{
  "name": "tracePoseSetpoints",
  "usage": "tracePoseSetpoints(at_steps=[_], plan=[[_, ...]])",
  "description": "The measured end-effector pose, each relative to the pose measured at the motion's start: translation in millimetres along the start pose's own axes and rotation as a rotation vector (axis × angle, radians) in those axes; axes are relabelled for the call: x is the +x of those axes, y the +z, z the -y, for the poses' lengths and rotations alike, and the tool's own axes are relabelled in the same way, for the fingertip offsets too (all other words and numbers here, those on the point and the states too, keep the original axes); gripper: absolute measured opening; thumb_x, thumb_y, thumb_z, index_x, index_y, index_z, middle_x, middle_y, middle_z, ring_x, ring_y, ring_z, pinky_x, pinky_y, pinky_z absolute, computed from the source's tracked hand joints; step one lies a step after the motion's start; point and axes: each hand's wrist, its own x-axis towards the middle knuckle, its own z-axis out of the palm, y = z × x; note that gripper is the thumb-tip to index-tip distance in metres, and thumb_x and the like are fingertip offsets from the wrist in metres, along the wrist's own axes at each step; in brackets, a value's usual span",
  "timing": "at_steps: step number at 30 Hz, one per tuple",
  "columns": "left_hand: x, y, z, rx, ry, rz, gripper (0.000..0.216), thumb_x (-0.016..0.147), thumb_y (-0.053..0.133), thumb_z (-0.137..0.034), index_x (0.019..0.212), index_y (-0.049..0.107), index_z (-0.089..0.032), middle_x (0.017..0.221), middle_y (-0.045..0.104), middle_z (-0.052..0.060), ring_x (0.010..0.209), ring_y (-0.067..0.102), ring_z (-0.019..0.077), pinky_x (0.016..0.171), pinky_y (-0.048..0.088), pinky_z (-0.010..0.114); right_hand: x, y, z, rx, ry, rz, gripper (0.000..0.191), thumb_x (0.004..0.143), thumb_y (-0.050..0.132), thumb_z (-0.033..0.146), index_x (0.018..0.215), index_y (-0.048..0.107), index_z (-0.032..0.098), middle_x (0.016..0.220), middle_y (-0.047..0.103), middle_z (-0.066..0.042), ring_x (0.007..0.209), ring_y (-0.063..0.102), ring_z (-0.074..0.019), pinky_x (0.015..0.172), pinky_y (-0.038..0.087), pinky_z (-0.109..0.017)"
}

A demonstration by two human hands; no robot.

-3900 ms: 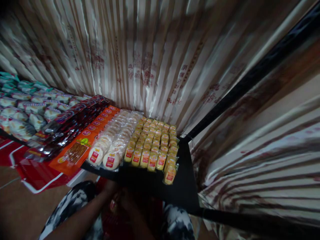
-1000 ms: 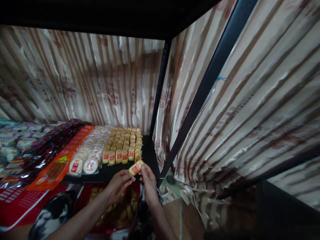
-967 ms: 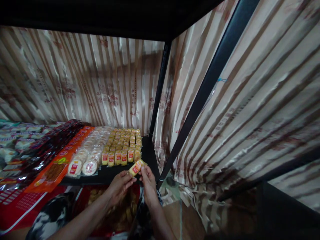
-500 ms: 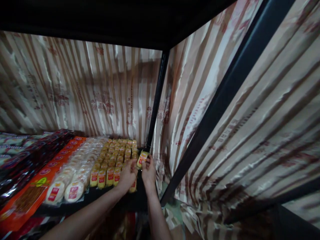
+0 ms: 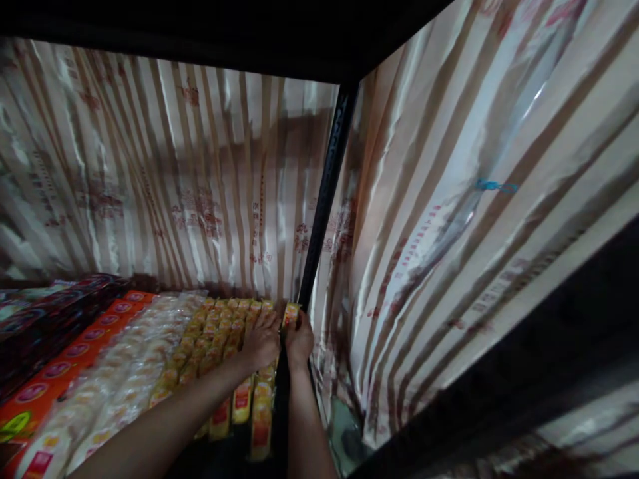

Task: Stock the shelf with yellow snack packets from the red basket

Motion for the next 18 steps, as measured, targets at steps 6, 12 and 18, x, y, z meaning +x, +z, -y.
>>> tracePoseSetpoints(at_steps=[6,12,18], plan=[[12.4,9.9,19.2,0.044,0.033,-0.019,0.049,0.083,0.035,-0.021,0.129,0.043,-0.008,0.137,0.040,0.015,0.133,0.024,0.0263,0.109,0.014,0.044,11.5,15.9,-17.2,0.003,0.006,0.067,0.041,0.074,0.048,0.035,0.111,0.059,0.021,0.098,0.068,-0.005,0.090,0.062,-0.0201,0.083,0.045,-0.032],[17.4,12.5,26.7,0.039,0.056,-0.016,0.045,0.084,0.037,-0.020,0.125,0.048,-0.008,0.136,0.042,0.015,0.130,0.030,0.0251,0.109,0.015,0.040,13.4,34.1,-28.8,0.030,0.003,0.129,0.032,0.073,0.051,0.035,0.100,0.062,0.023,0.087,0.069,-0.002,0.079,0.063,-0.0177,0.075,0.047,-0.029],[17.7,16.5,30.6,0.118,0.057,-0.039,0.042,0.086,0.033,-0.019,0.123,0.049,-0.009,0.132,0.047,0.014,0.126,0.037,0.0226,0.109,0.018,0.041,16.9,47.0,-30.5,0.028,-0.026,0.133,0.029,0.071,0.052,0.033,0.095,0.063,0.021,0.084,0.068,-0.003,0.078,0.062,-0.0177,0.075,0.047,-0.028]])
